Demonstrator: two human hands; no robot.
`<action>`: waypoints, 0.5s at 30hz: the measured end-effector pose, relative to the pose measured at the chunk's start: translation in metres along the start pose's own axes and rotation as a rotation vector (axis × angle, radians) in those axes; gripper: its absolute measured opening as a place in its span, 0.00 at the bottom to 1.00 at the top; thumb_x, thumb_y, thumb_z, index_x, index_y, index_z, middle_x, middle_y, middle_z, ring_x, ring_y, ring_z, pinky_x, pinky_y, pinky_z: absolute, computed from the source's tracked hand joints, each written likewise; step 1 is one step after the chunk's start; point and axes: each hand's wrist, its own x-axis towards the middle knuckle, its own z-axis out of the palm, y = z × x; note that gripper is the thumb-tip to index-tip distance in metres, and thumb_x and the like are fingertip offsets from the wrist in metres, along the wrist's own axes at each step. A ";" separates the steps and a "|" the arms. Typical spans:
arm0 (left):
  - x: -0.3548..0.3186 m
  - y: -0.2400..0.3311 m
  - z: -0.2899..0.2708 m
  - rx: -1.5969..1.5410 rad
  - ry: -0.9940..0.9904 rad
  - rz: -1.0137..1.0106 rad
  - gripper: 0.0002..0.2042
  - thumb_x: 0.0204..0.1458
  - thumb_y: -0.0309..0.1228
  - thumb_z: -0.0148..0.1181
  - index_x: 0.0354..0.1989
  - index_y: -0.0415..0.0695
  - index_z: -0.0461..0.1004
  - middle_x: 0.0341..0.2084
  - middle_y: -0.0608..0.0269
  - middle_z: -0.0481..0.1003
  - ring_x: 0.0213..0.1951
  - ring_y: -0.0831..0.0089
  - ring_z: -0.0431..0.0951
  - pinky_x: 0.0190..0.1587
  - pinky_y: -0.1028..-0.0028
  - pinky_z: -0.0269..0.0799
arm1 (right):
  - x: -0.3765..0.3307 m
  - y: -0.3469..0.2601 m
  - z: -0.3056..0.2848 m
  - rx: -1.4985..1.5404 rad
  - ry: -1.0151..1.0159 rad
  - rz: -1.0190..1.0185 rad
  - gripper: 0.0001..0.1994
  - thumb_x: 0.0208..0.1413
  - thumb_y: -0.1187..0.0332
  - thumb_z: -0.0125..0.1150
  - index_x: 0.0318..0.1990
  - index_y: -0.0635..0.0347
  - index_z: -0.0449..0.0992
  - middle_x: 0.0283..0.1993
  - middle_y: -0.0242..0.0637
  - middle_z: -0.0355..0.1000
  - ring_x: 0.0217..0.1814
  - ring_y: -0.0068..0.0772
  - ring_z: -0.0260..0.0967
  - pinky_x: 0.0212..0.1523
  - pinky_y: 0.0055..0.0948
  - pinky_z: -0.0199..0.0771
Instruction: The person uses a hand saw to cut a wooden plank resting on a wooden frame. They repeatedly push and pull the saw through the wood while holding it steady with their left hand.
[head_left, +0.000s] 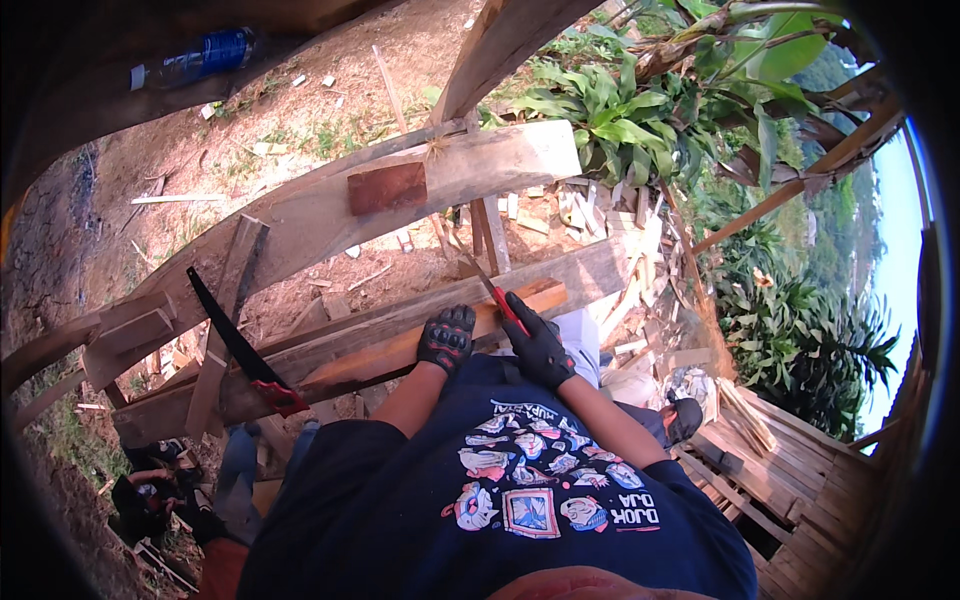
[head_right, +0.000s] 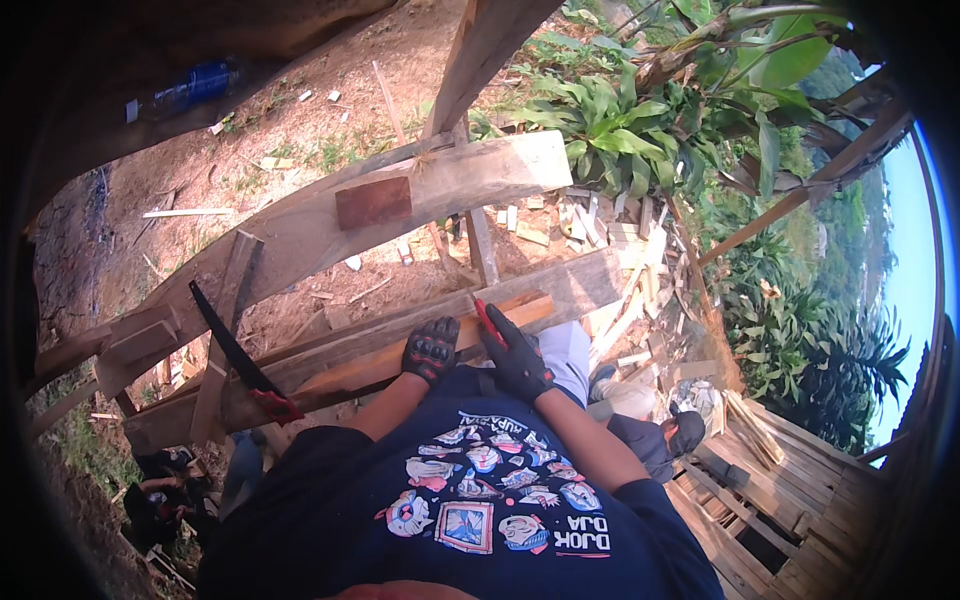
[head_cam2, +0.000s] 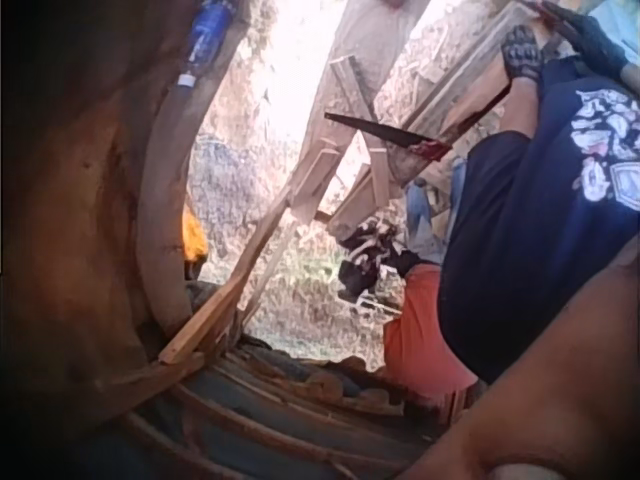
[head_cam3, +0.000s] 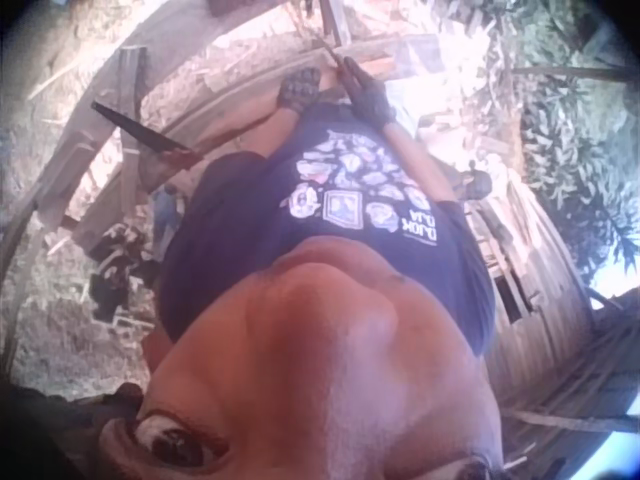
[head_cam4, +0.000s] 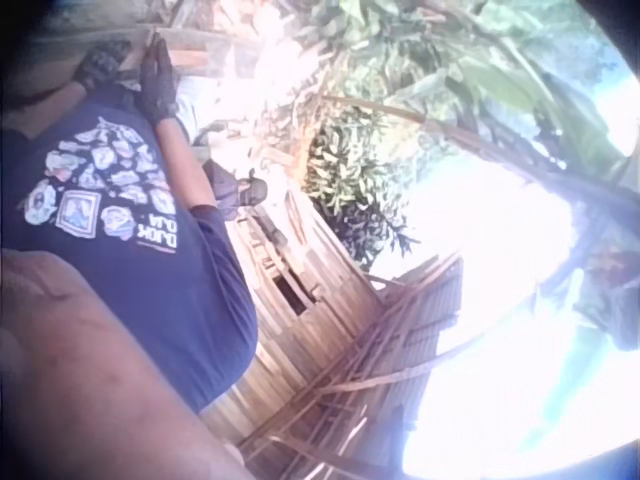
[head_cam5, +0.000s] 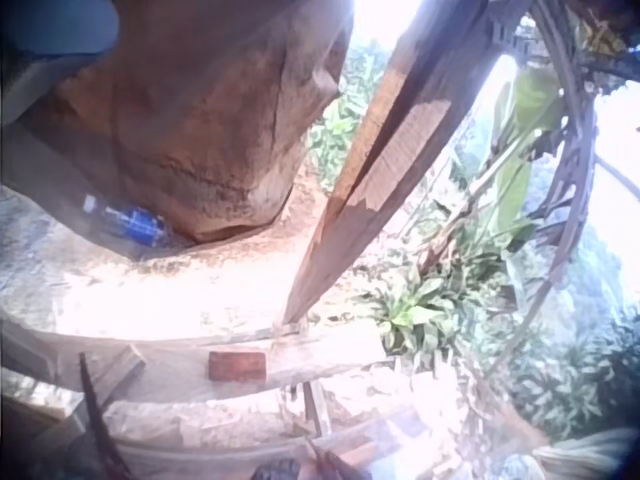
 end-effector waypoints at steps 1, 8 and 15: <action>0.003 -0.001 -0.002 -0.013 -0.014 -0.006 0.29 0.60 0.44 0.61 0.68 0.44 0.73 0.63 0.53 0.78 0.64 0.56 0.78 0.67 0.54 0.71 | 0.004 -0.003 0.001 -0.002 -0.002 0.016 0.30 0.73 0.52 0.56 0.79 0.48 0.67 0.72 0.57 0.74 0.74 0.60 0.71 0.74 0.48 0.69; 0.010 -0.005 -0.003 -0.012 0.076 -0.092 0.31 0.57 0.46 0.66 0.68 0.46 0.73 0.63 0.54 0.77 0.64 0.58 0.77 0.65 0.55 0.72 | 0.082 -0.050 0.005 -0.206 -0.029 -0.027 0.24 0.68 0.51 0.56 0.63 0.56 0.80 0.57 0.62 0.80 0.61 0.66 0.77 0.64 0.52 0.76; 0.012 -0.002 0.005 0.003 0.055 -0.118 0.33 0.58 0.46 0.66 0.70 0.45 0.71 0.64 0.54 0.76 0.65 0.57 0.76 0.65 0.54 0.72 | 0.124 -0.056 0.025 -0.175 0.079 0.031 0.21 0.65 0.53 0.55 0.51 0.56 0.87 0.55 0.58 0.82 0.60 0.64 0.79 0.64 0.53 0.76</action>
